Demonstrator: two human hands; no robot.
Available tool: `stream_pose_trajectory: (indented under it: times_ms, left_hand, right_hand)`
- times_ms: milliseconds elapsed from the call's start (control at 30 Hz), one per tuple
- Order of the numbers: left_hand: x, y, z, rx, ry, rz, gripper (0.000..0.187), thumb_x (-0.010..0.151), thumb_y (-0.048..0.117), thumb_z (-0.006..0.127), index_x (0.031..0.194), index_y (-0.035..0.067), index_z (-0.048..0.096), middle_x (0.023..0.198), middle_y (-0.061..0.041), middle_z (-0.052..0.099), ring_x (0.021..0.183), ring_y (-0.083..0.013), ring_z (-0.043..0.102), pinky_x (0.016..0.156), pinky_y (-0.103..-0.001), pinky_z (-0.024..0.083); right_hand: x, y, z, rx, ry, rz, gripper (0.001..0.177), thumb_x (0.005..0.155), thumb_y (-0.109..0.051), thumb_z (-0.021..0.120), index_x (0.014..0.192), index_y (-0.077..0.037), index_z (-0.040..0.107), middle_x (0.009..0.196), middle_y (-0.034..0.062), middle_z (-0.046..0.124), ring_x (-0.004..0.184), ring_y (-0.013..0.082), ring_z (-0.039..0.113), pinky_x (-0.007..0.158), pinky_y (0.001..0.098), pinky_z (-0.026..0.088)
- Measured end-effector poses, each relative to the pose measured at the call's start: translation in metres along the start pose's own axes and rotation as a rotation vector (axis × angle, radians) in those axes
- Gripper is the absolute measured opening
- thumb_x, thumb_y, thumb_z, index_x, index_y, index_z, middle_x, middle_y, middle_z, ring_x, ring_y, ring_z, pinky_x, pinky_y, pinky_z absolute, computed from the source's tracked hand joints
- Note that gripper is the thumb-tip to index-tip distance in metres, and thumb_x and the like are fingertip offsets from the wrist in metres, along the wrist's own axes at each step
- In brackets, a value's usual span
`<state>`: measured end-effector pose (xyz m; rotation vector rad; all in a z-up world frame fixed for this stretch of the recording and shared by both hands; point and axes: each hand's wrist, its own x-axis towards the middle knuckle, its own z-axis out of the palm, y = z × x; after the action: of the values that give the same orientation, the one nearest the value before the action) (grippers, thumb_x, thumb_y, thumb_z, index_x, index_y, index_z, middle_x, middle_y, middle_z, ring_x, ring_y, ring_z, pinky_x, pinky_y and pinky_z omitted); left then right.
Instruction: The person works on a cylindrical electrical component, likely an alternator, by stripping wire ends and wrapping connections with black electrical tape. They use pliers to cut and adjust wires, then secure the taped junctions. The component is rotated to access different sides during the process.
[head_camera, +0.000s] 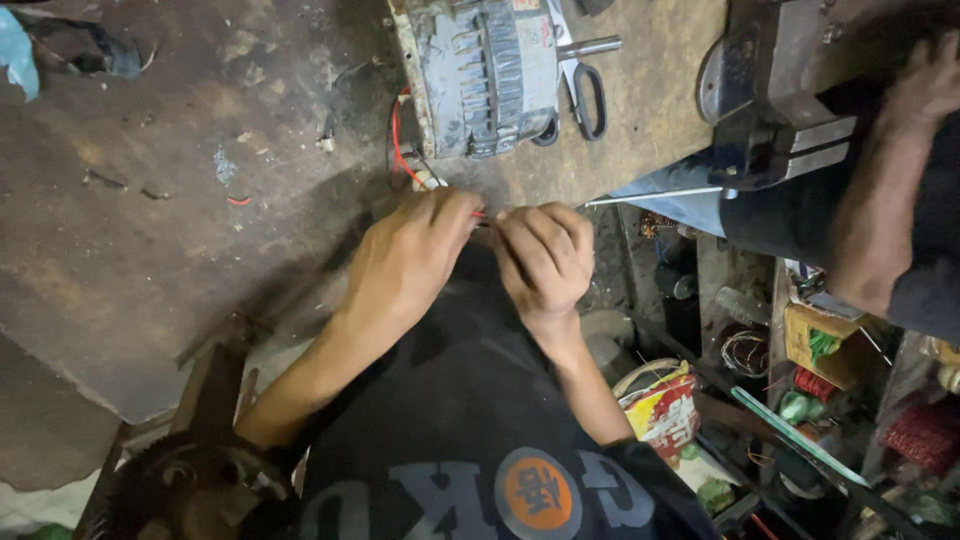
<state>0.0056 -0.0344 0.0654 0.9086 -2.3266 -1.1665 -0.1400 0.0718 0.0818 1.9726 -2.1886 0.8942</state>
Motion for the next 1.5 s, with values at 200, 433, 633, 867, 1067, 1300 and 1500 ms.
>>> stream_pose_trajectory:
  times_ms: [200,433,633,867,1067,1300,1500]
  left_hand:
    - [0.003,-0.003,-0.014,-0.123,-0.094,0.052,0.025,0.098,0.012,0.069,0.123,0.007,0.064,0.105,-0.015,0.067,0.090,-0.0354,0.068,0.074,-0.044,0.055]
    - [0.003,-0.006,-0.005,-0.191,0.036,0.159,0.021,0.097,0.005,0.072,0.117,0.005,0.064,0.111,-0.011,0.066,0.101,-0.0316,0.066,0.085,-0.042,0.056]
    - [0.005,-0.005,-0.007,-0.243,0.015,0.115,0.018,0.097,0.006,0.073,0.114,0.006,0.067,0.107,-0.009,0.068,0.097,-0.0295,0.067,0.083,-0.039,0.056]
    - [0.008,-0.002,-0.007,-0.297,0.006,0.054,0.014,0.096,0.008,0.074,0.109,0.007,0.068,0.100,-0.009,0.070,0.092,-0.0296,0.069,0.081,-0.039,0.055]
    - [0.011,-0.007,-0.006,-0.298,0.040,0.055,0.015,0.096,0.007,0.074,0.110,0.006,0.067,0.103,-0.009,0.071,0.095,-0.0289,0.070,0.083,-0.039,0.055]
    - [0.009,-0.004,-0.008,-0.350,0.052,0.041,0.015,0.096,0.007,0.074,0.109,0.006,0.067,0.102,-0.009,0.071,0.095,-0.0283,0.070,0.082,-0.039,0.055]
    - [0.009,-0.009,-0.002,-0.277,0.015,0.067,0.016,0.095,0.008,0.076,0.109,0.006,0.068,0.102,-0.008,0.071,0.093,-0.0267,0.070,0.082,-0.037,0.056]
  right_hand:
    - [0.009,0.013,-0.001,0.001,-0.070,-0.041,0.035,0.083,0.004,0.086,0.110,-0.001,0.065,0.109,0.0115,0.067,0.102,0.0339,0.066,0.090,0.0431,0.055]
    - [0.000,0.019,-0.005,0.384,-0.295,0.409,0.025,0.090,0.000,0.079,0.111,-0.002,0.065,0.105,0.0118,0.067,0.096,0.0313,0.066,0.080,0.0394,0.055]
    - [0.012,0.040,-0.021,0.369,-0.382,0.264,0.025,0.092,-0.005,0.080,0.114,-0.005,0.068,0.107,0.0082,0.068,0.097,0.0276,0.066,0.076,0.0366,0.054]
    - [0.030,0.062,-0.024,-0.086,-0.122,-0.650,0.022,0.094,-0.008,0.082,0.112,-0.007,0.070,0.105,0.0048,0.069,0.094,0.0252,0.066,0.069,0.0328,0.052]
    - [-0.003,0.038,0.003,0.324,-0.062,-0.004,0.018,0.090,-0.002,0.075,0.104,-0.004,0.064,0.101,0.0062,0.067,0.092,0.0241,0.068,0.077,0.0355,0.058]
    - [0.015,0.054,-0.014,-0.023,-0.086,-0.470,0.022,0.088,-0.005,0.086,0.105,-0.004,0.072,0.097,0.0081,0.069,0.090,0.0282,0.069,0.074,0.0341,0.055]
    - [0.014,0.036,-0.003,0.270,-0.079,-0.001,0.020,0.093,-0.011,0.083,0.106,-0.005,0.070,0.099,0.0075,0.071,0.090,0.0254,0.069,0.074,0.0340,0.056]
